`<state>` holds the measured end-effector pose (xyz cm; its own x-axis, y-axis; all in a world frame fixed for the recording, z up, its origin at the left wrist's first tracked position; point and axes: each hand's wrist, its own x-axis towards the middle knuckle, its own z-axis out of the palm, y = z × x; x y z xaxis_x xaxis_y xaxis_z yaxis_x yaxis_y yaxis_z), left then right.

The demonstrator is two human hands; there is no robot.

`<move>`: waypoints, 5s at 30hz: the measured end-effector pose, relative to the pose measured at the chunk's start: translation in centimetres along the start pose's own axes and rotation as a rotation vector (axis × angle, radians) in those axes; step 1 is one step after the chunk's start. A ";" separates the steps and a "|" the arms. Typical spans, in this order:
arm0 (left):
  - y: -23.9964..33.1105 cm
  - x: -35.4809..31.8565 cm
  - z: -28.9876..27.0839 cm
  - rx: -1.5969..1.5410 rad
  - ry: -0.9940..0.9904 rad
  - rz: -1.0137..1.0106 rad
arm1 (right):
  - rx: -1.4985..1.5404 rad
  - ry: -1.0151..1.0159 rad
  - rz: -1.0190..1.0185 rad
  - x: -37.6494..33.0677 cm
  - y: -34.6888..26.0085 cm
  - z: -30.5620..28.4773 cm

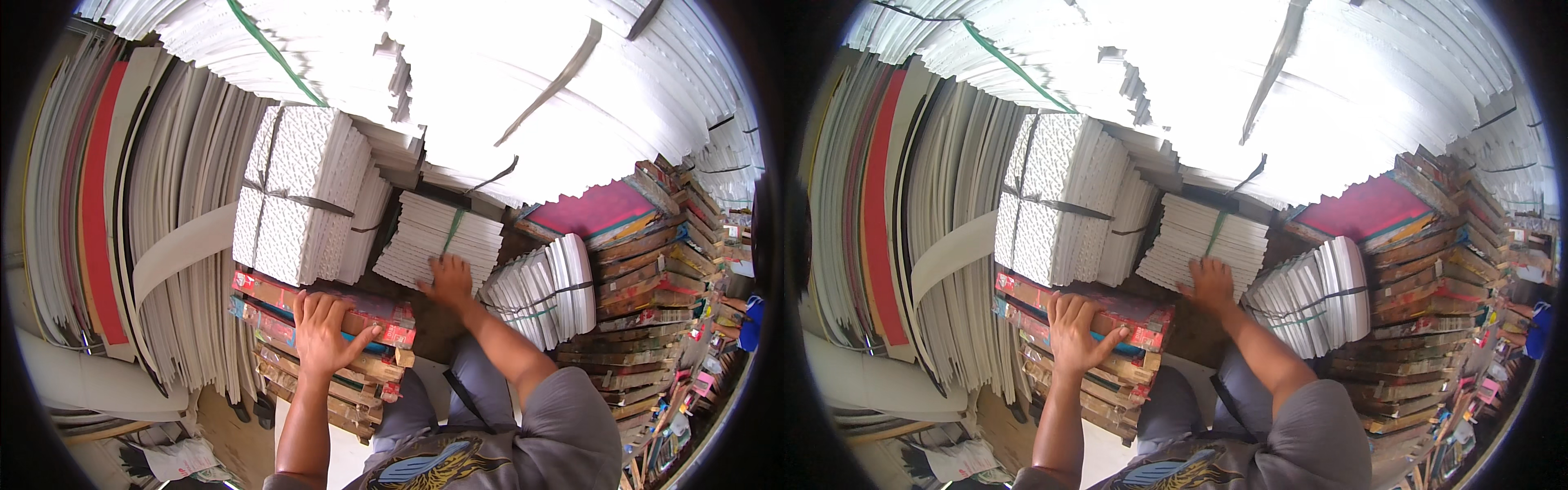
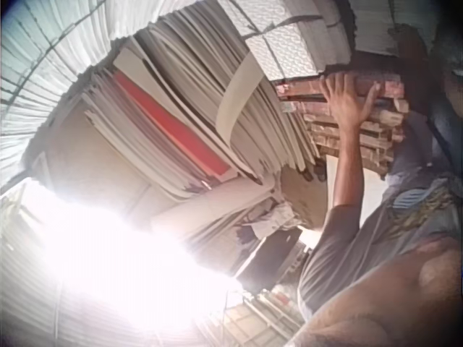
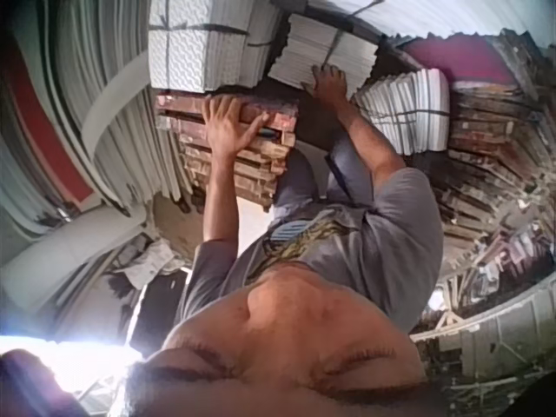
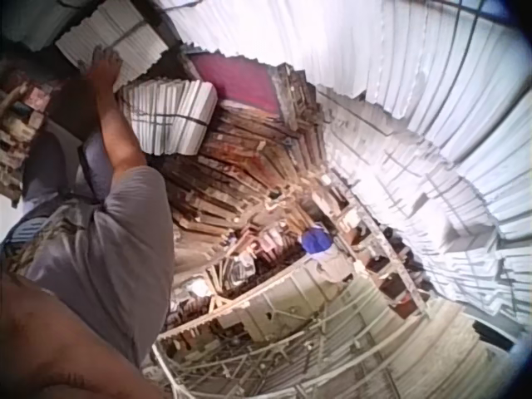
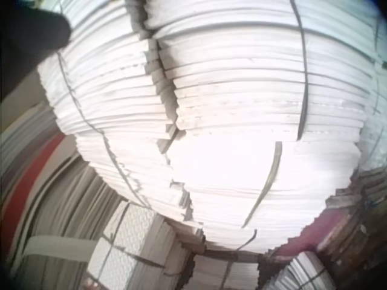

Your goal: The person sits on the floor in a storage area and organizes printing supplies. They repeatedly pick up wooden screen printing frames from a stack, inspect them, and place them back. They also handle and move bundles of white paper or foam sheets.

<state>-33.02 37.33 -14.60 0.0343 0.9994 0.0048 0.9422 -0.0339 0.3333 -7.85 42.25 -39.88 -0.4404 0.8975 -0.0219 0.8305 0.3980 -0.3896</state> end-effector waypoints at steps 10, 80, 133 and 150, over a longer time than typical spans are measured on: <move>0.0 0.3 -0.2 -0.018 -0.002 0.002 | -0.345 0.175 0.003 -2.2 1.5 3.2; -0.3 -0.3 0.2 -0.007 -0.031 -0.075 | 0.440 -0.607 -0.433 8.6 0.3 10.5; -0.4 -5.5 1.7 0.114 0.176 0.108 | -0.035 0.803 0.243 -20.9 3.8 -26.5; -1.2 -7.6 1.9 0.150 0.206 0.060 | 0.362 0.249 0.636 -16.8 6.9 -4.8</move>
<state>-33.76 29.80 -16.86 0.0379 0.9754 0.2170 0.9799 -0.0788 0.1831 6.95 30.79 -37.79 0.2089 0.9662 -0.1514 0.7158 -0.2565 -0.6495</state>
